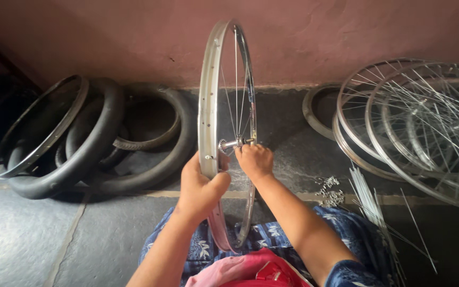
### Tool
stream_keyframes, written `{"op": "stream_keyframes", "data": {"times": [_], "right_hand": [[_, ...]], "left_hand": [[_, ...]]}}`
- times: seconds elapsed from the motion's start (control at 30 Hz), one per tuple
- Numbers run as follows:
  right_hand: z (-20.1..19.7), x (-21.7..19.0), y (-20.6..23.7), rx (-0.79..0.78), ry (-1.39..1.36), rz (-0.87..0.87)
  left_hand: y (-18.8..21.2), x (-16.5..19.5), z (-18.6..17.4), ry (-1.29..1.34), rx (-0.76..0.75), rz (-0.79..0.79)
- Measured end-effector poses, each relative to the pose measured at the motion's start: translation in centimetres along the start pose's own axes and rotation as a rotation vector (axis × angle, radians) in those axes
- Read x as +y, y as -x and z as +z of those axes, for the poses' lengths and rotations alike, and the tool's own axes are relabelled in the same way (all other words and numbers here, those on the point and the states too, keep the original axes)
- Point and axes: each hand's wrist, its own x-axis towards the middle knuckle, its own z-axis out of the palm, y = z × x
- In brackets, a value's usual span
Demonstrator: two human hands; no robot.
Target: The person sits on the floor with a bicycle wheel rim across their lap and laces spokes into it. They fan spokes from the hub, insert spoke ends through the rim eyelets one at a time, and thread nipples onto the spoke ends, working around the rim.
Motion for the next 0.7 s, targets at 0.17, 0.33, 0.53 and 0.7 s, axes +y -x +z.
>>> {"op": "stream_keyframes", "data": {"times": [0.17, 0.33, 0.53, 0.7], "right_hand": [[-0.1, -0.3, 0.4, 0.03, 0.011, 0.053], [-1.5, 0.4, -0.4, -0.051, -0.112, 0.354], [-4.0, -0.9, -1.8, 0.069, -0.459, 0.556], [-3.4, -1.1, -3.8, 0.044, -1.165, 0.723]], "left_hand": [[-0.8, 0.3, 0.4, -0.039, 0.021, -0.044], [-3.6, 1.5, 2.6, -0.077, -0.019, 0.054], [-6.5, 3.6, 6.6, -0.239, -0.018, 0.19], [-8.9, 3.2, 8.0, -0.479, 0.115, 0.469]]}}
